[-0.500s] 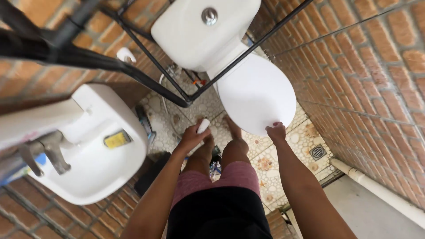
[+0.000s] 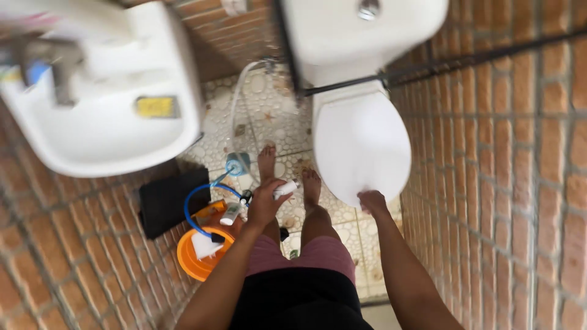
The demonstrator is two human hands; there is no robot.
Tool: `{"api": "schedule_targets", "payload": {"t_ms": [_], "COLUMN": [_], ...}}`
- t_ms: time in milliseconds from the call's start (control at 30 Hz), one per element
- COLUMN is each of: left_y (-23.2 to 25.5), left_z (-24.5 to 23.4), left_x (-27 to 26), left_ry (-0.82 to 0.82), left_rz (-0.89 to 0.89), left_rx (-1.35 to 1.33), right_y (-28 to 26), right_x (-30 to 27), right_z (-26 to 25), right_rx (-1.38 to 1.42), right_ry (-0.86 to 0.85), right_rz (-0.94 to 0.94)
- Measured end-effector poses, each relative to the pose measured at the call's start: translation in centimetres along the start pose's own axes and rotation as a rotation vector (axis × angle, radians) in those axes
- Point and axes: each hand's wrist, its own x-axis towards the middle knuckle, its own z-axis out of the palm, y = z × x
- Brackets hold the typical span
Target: The person scrubs the inside of the toilet bowl with a blue toilet brush while spraying water from a handheld shower head. They then switch to an orange brush to scrub the toilet seat and tank, rinsing the brush at the sink in between.
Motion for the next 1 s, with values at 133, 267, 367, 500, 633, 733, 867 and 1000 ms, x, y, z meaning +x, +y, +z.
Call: {"api": "schedule_targets", "payload": {"t_ms": [133, 267, 367, 500, 633, 733, 867, 1000], "left_y": [1.0, -1.0, -1.3, -1.0, -2.6, -3.7, -5.2, -4.5], "left_z": [-2.0, -3.7, -5.5, -8.5, -10.6, -12.3, -14.7, -17.7], "left_x": [-3.2, -4.9, -5.7, -6.0, -6.0, -5.8, -5.3, -4.1], "left_ry": [0.251, 0.443, 0.49, 0.405, 0.248, 0.219, 0.221, 0.202], "left_rz": [0.012, 0.04, 0.03, 0.082, 0.178, 0.133, 0.102, 0.09], "left_rx": [-0.13, -0.182, -0.215, -0.243, -0.182, -0.196, -0.175, -0.228], "right_y": [-6.5, -22.4, -35.7, -47.7, -53.7, -54.5, -53.2, -51.3], "right_x": [-3.4, -16.3, -26.9, -25.3, -22.8, -23.7, -24.2, -24.9], "right_z": [0.2, 2.4, 7.4, 17.3, 23.8, 25.3, 25.4, 24.9], "right_rx": [-0.201, -0.076, 0.172, -0.4, -0.993, -1.197, -1.043, -1.045], "right_ry": [0.046, 0.233, 0.05, 0.344, 0.702, 0.598, 0.557, 0.58], "right_rz": [-0.231, -1.145, -1.619, -1.743, -1.285, -1.157, -1.207, -1.226]}}
